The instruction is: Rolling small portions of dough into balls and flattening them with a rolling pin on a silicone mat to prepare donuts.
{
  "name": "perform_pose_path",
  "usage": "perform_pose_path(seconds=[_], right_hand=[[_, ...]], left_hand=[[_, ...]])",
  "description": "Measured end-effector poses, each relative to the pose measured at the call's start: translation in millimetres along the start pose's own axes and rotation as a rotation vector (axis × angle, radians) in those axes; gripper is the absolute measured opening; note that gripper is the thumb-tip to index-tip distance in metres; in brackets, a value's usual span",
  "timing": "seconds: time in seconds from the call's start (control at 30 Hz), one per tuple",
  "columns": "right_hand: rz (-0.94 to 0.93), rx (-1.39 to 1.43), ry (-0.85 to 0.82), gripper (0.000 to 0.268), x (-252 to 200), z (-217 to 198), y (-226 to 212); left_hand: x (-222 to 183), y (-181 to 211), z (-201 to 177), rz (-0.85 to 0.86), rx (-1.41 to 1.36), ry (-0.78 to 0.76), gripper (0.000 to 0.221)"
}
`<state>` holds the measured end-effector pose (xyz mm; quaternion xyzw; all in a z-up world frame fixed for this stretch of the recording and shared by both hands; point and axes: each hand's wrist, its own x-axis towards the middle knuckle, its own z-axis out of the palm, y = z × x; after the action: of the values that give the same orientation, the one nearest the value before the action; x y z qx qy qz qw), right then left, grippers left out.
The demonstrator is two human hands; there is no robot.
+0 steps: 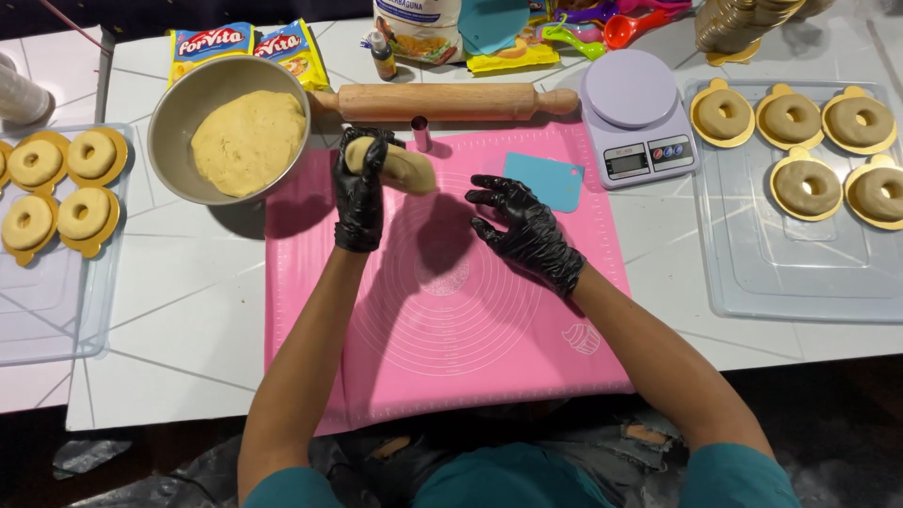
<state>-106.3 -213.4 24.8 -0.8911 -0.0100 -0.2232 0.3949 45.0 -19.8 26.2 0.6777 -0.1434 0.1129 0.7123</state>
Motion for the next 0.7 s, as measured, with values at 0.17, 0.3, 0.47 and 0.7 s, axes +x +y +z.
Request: perform_pose_path(seconds=[0.17, 0.3, 0.47, 0.7], right_hand=[[-0.026, 0.014, 0.057, 0.041, 1.8, -2.7, 5.3], [-0.119, -0.21, 0.092, 0.055, 0.5, 10.0, 6.7], [-0.235, -0.19, 0.056, 0.057, 3.8, -3.6, 13.0], [0.111, -0.399, 0.193, 0.062, 17.2, -20.7, 33.6]], left_hand=[[-21.0, 36.4, -16.4, -0.013, 0.012, -0.483, 0.026], [-23.2, 35.6, -22.8, -0.208, 0.34, -0.438, 0.057], [-61.9, 58.4, 23.3, 0.02, 1.055, -0.724, 0.129], [-82.6, -22.7, 34.1, 0.527, 1.24, -0.582, 0.085]])
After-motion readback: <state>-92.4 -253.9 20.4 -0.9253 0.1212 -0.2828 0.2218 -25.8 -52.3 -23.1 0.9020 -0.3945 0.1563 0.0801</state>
